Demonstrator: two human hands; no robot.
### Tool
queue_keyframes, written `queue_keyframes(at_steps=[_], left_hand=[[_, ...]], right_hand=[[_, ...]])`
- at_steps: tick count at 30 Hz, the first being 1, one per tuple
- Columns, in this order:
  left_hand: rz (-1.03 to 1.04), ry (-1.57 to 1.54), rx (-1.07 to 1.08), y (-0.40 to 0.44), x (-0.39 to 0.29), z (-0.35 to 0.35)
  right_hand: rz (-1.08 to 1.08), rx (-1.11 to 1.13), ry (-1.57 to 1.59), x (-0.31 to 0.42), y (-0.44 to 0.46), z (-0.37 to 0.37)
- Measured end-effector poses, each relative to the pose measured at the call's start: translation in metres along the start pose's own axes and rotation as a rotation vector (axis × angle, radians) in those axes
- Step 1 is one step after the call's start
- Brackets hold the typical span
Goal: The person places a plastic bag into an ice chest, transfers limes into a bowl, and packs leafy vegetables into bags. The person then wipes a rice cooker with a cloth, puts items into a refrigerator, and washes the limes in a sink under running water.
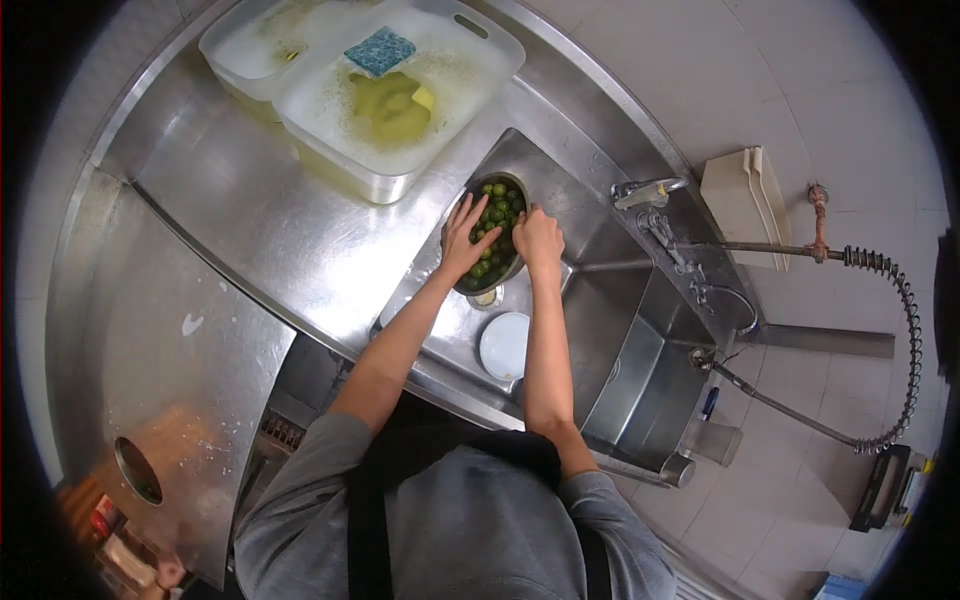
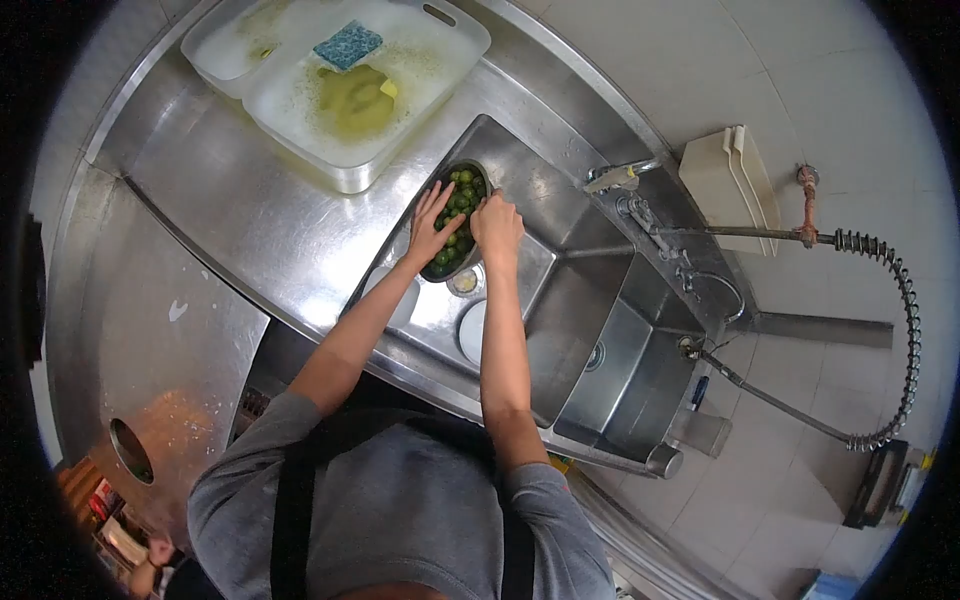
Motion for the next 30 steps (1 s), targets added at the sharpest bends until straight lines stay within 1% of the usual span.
queue_keyframes(at_steps=[6,12,15,21,24,27,30], left_hand=[[0.046,0.034,0.028,0.009,-0.006,-0.008],[0.029,0.020,0.010,0.007,-0.004,-0.004],[0.075,-0.034,-0.026,0.008,-0.003,-0.004],[0.054,-0.051,0.022,0.009,0.002,-0.007],[0.041,-0.088,0.023,0.010,0.002,-0.009],[0.072,-0.100,-0.006,0.006,0.016,-0.003],[0.019,-0.100,0.033,0.010,0.006,-0.008]], right_hand=[[0.020,-0.014,0.063,-0.002,-0.001,0.002],[-0.029,-0.031,0.038,0.004,-0.001,0.001],[-0.050,-0.034,0.036,0.005,0.001,0.006],[-0.061,-0.034,0.021,0.012,0.002,0.009],[-0.069,-0.034,0.013,0.014,0.002,0.009],[-0.082,-0.060,0.007,0.014,0.003,0.012],[-0.071,-0.055,0.007,0.015,0.003,0.011]])
Point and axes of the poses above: each hand's wrist, its own y-axis towards the middle knuckle, its own z-axis out of the palm, x = y × z, the point moved 3 cm from there along y, towards the middle knuckle, and after that the axes turned 13 degrees about -x, right-handed, at the moved point
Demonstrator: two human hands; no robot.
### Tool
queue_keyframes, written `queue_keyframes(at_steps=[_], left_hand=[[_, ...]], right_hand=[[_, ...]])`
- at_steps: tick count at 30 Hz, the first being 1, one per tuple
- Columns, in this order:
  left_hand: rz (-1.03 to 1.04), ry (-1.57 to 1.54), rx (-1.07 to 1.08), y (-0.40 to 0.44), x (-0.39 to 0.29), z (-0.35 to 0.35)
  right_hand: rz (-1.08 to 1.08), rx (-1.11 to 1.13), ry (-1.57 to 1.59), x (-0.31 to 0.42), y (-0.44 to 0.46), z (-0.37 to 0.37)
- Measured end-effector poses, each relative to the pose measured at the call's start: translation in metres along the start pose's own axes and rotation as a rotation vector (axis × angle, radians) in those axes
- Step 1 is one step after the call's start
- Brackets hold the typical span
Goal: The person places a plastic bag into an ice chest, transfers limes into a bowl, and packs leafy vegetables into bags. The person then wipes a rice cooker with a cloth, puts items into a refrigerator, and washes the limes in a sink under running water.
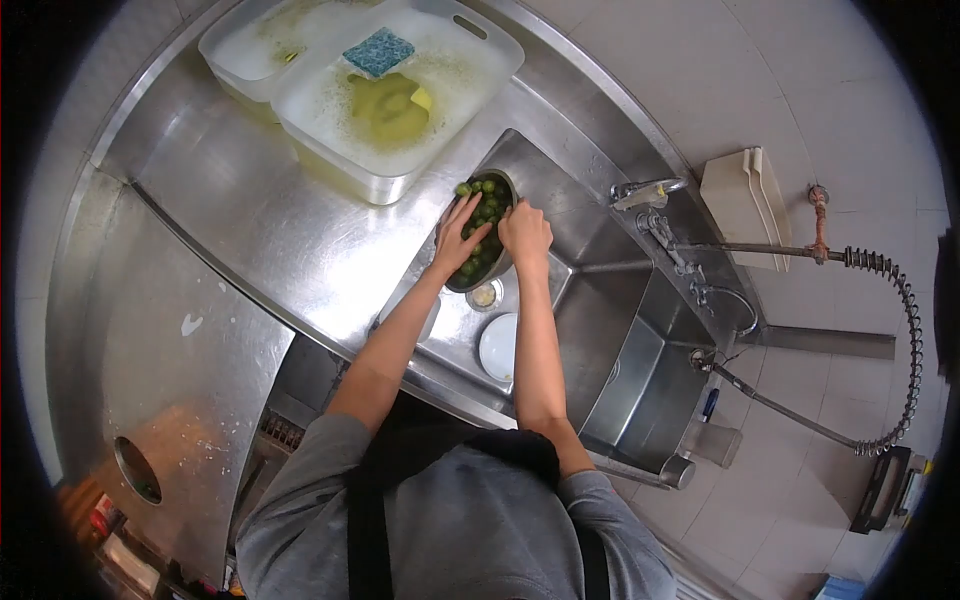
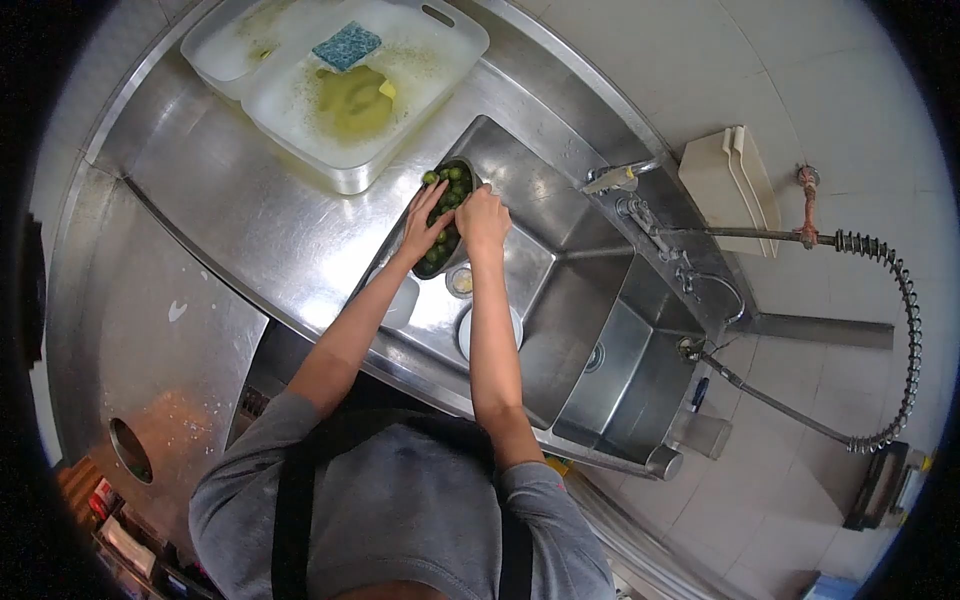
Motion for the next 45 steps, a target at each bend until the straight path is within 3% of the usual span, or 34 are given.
queue_keyframes(at_steps=[9,24,27,29,31,33,36,39,43,45], left_hand=[[0.009,-0.050,-0.005,0.002,-0.005,-0.005],[-0.089,-0.164,-0.010,0.002,-0.005,-0.008],[0.051,0.045,0.039,0.000,-0.003,-0.002],[0.012,0.299,0.147,-0.006,-0.012,0.006],[0.116,0.496,0.238,-0.015,-0.030,0.015],[0.212,0.587,0.424,-0.024,-0.043,0.027],[0.314,0.408,0.591,-0.030,-0.081,0.023],[0.469,0.384,0.472,-0.004,-0.138,-0.027],[0.247,0.365,0.188,0.018,-0.135,-0.112],[-0.018,0.293,0.031,0.006,-0.107,-0.147]], right_hand=[[-0.069,-0.031,-0.044,0.006,0.000,0.001],[0.026,0.050,-0.060,0.012,0.004,0.003],[0.089,0.020,0.053,-0.011,-0.005,-0.004],[0.154,0.001,0.214,-0.055,-0.008,0.013],[0.237,0.004,0.404,-0.114,-0.024,0.043],[0.507,0.023,0.814,-0.172,-0.054,0.090],[0.827,0.021,1.307,-0.193,-0.102,0.091],[0.918,0.038,1.458,-0.183,-0.119,0.095],[0.848,0.147,1.666,-0.135,-0.119,0.110],[0.842,0.278,1.660,-0.105,-0.118,0.105]])
Point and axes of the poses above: each hand's wrist, its own y-axis towards the middle knuckle, its own z-axis out of the palm, x = y × z, the point moved 3 cm from there along y, towards the middle knuckle, and after that the axes turned 13 degrees about -x, right-handed, at the moved point
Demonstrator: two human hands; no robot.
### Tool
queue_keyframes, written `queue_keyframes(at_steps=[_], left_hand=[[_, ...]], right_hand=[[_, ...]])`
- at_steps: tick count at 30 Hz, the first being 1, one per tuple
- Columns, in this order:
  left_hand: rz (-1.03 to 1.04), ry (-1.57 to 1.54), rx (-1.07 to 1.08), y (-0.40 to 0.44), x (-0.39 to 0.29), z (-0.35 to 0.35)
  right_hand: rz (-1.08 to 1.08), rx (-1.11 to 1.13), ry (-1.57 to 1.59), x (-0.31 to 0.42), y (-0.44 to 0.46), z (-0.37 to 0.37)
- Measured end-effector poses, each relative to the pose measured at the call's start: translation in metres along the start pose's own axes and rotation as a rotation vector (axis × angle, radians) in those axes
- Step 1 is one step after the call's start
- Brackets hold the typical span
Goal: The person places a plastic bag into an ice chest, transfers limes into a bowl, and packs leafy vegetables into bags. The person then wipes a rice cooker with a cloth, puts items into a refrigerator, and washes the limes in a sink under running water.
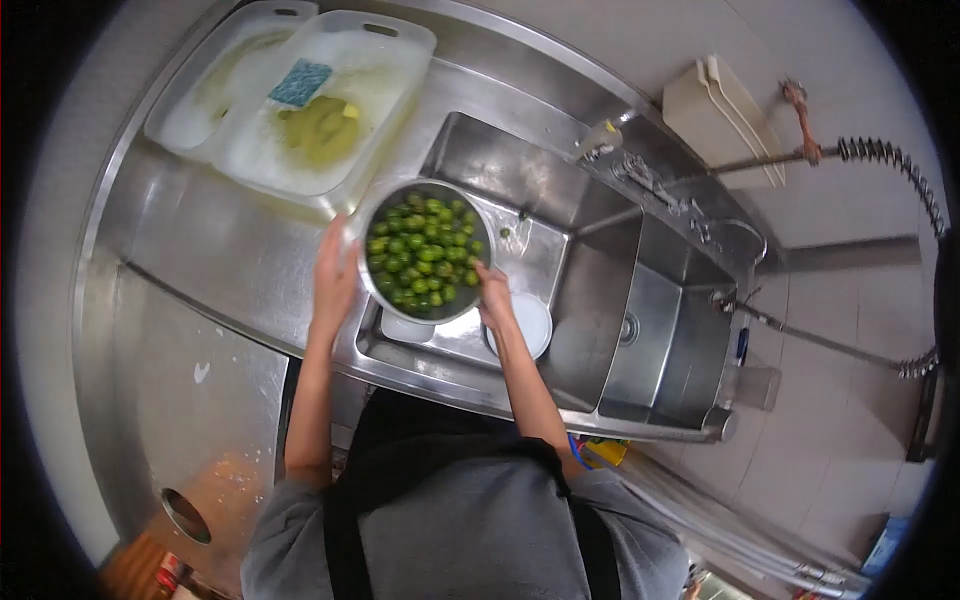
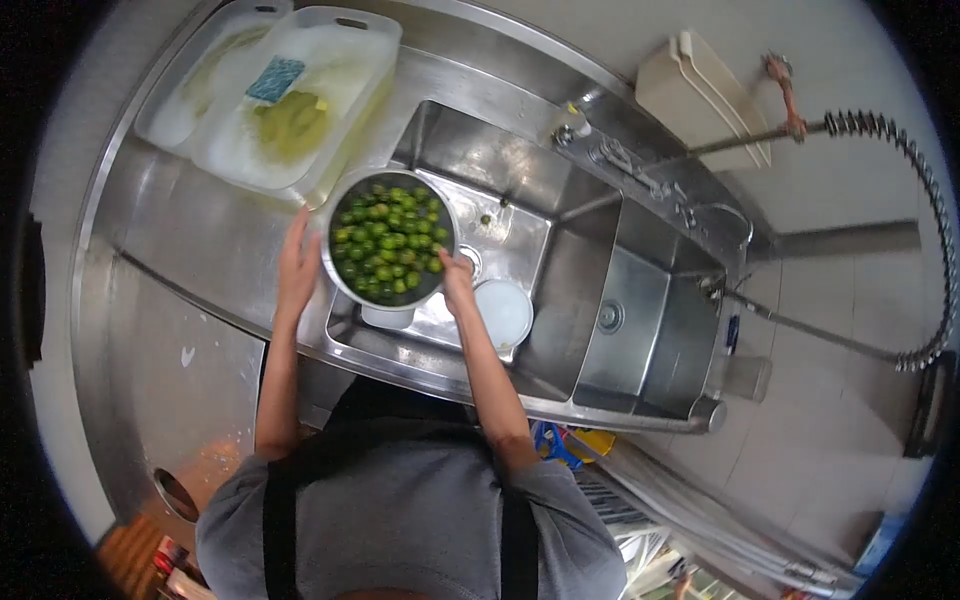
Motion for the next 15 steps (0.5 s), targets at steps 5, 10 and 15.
queue_keyframes(at_steps=[5,10,15], left_hand=[[-0.493,-0.029,-0.042,-0.043,0.077,-0.053],[-0.311,0.019,-0.169,-0.057,0.147,-0.101],[-0.581,0.191,-0.093,-0.058,0.168,-0.151]], right_hand=[[-0.184,-0.112,-0.460,-0.050,-0.008,0.046],[-0.044,0.067,-0.708,-0.017,-0.067,0.087],[-0.514,0.198,-0.632,-0.068,-0.060,0.122]])
Point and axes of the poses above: each hand's wrist, its own y-axis towards the middle knuckle, its own z-axis out of the palm, x = y × z, the point moved 3 cm from there along y, towards the middle knuckle, and after that the axes turned 13 degrees about -x, right-handed, at the moved point
